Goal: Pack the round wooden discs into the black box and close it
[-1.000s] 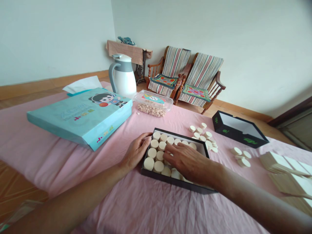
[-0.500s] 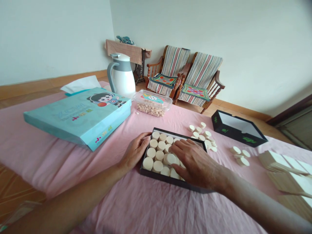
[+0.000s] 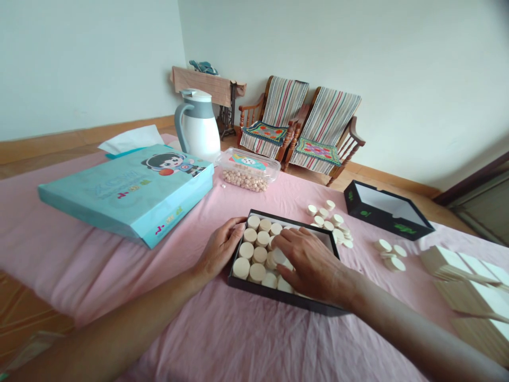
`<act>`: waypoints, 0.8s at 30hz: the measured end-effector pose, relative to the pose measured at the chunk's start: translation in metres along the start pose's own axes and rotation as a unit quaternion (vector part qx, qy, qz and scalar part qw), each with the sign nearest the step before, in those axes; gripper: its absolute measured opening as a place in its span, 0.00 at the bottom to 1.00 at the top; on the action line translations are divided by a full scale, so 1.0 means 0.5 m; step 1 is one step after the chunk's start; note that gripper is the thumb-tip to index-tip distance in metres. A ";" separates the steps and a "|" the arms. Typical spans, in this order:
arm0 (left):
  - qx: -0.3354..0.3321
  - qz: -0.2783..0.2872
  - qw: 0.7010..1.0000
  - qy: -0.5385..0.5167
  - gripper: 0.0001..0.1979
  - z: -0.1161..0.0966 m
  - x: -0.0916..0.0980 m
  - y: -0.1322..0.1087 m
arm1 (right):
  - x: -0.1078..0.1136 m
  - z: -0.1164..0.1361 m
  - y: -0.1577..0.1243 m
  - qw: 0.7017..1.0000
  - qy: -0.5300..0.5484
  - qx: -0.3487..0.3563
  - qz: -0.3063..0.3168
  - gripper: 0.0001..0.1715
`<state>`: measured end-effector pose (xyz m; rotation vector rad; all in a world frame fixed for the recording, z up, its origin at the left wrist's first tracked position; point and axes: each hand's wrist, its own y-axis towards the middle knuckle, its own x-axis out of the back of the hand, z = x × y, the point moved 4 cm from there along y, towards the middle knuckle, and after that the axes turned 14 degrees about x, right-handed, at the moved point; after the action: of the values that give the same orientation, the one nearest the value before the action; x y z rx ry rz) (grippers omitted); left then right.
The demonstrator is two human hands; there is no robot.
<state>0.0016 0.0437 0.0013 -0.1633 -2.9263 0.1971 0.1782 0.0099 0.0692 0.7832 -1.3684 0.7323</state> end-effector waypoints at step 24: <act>0.015 0.012 1.000 0.001 0.23 -0.001 -0.002 -0.003 | 0.017 -0.004 -0.027 0.996 0.052 -0.065 0.020 0.11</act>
<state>0.0025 0.0424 0.0019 -0.1934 -2.9196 0.2455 0.1911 0.0043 0.0769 0.6086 -1.3264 0.6991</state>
